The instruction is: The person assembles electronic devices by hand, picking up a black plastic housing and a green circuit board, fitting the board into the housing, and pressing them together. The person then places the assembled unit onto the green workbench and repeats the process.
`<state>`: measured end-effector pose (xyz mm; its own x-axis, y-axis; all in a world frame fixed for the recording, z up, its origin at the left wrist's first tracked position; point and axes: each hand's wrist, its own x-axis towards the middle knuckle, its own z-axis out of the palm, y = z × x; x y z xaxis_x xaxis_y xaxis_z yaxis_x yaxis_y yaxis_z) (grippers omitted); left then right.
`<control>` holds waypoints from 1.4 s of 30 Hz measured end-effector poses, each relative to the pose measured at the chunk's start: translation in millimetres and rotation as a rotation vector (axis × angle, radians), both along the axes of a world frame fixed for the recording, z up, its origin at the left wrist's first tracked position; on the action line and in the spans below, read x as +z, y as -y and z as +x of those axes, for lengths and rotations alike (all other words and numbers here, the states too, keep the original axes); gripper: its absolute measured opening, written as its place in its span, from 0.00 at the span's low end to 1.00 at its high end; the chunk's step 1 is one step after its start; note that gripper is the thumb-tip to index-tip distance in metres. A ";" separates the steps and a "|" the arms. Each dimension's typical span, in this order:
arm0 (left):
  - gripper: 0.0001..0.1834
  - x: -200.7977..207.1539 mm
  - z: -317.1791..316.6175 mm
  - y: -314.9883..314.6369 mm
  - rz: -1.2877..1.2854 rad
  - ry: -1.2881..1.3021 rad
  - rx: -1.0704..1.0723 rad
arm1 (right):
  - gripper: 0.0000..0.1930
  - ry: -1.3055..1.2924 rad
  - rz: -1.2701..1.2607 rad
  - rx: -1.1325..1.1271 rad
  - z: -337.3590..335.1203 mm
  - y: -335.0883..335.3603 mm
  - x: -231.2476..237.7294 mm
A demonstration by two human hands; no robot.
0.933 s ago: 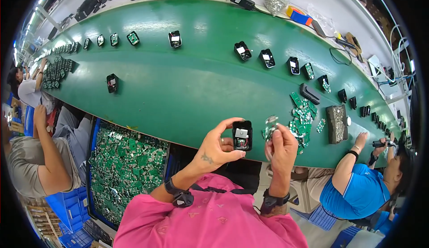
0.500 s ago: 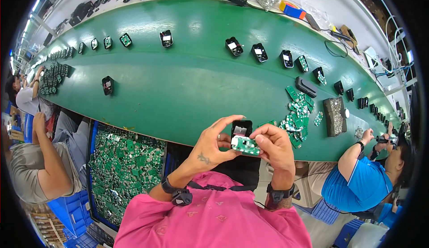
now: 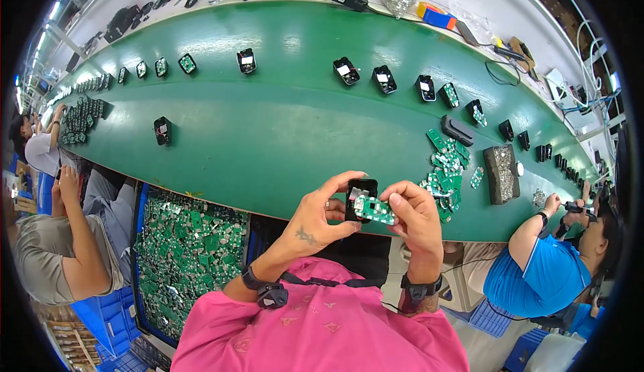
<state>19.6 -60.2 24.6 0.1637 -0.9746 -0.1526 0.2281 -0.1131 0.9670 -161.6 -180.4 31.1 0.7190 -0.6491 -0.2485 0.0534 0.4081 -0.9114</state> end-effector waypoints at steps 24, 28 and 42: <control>0.33 3.6 -5.9 2.1 0.042 -0.084 -0.023 | 0.09 0.108 0.171 -0.042 4.9 -5.6 -6.6; 0.32 -5.2 -5.8 0.9 -0.008 -0.080 0.004 | 0.09 0.060 0.129 -0.066 4.7 -4.4 -3.1; 0.32 -1.6 -3.6 2.6 0.009 -0.070 0.003 | 0.09 -0.040 -0.178 -0.027 -2.0 -14.7 0.1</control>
